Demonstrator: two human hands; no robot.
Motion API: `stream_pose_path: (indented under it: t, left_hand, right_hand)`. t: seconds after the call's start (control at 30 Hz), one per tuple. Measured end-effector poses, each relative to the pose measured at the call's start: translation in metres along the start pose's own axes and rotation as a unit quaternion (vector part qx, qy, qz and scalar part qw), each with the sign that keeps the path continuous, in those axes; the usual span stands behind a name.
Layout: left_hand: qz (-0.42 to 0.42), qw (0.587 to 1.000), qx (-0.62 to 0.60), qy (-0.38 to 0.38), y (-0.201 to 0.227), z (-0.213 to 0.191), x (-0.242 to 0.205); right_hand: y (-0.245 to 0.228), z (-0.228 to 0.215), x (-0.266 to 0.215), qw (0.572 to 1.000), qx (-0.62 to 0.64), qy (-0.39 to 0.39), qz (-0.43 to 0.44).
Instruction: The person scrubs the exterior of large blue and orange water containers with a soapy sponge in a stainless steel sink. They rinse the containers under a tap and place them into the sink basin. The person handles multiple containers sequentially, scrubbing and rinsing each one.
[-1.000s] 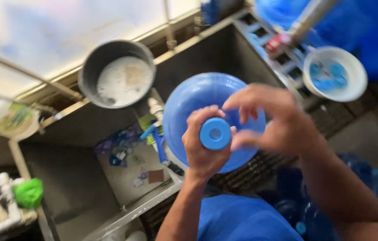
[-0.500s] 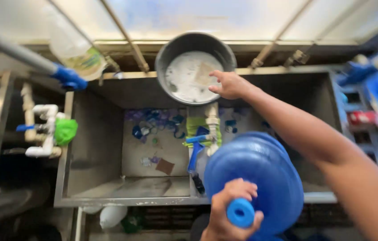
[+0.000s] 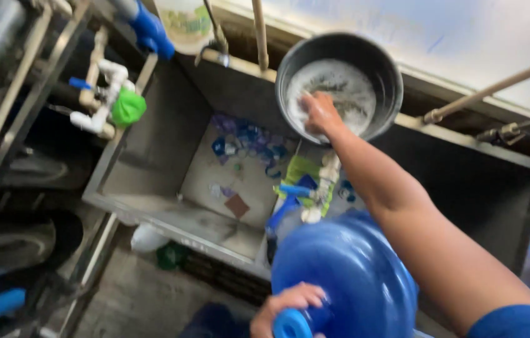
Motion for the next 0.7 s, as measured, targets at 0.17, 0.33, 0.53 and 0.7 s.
stream_pose_path:
  t: [0.17, 0.33, 0.53, 0.7]
  left_hand:
    - [-0.074, 0.946, 0.126, 0.291, 0.046, 0.012, 0.022]
    - [-0.126, 0.894, 0.177, 0.391, 0.058, 0.011, 0.023]
    - [-0.083, 0.859, 0.164, 0.478, 0.042, -0.001, 0.012]
    - [-0.034, 0.794, 0.076, 0.603, 0.037, -0.004, 0.013]
  right_hand:
    - [-0.031, -0.044, -0.062, 0.962, 0.199, 0.02, -0.189]
    - [-0.027, -0.079, -0.197, 0.96, 0.188, -0.062, -0.197]
    - [0.056, -0.004, -0.332, 0.942, 0.199, -0.098, -0.251]
    - [0.142, 0.081, -0.391, 0.945, 0.149, 0.162, -0.243]
Point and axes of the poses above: each hand's wrist, its own x-axis towards the middle knuckle, its own z-axis out of the palm, y = z × x, the point moved 5 cm from there along x, towards the middle knuckle, and after that the axes turned 14 degrees about -y, right-handed, at the moved point
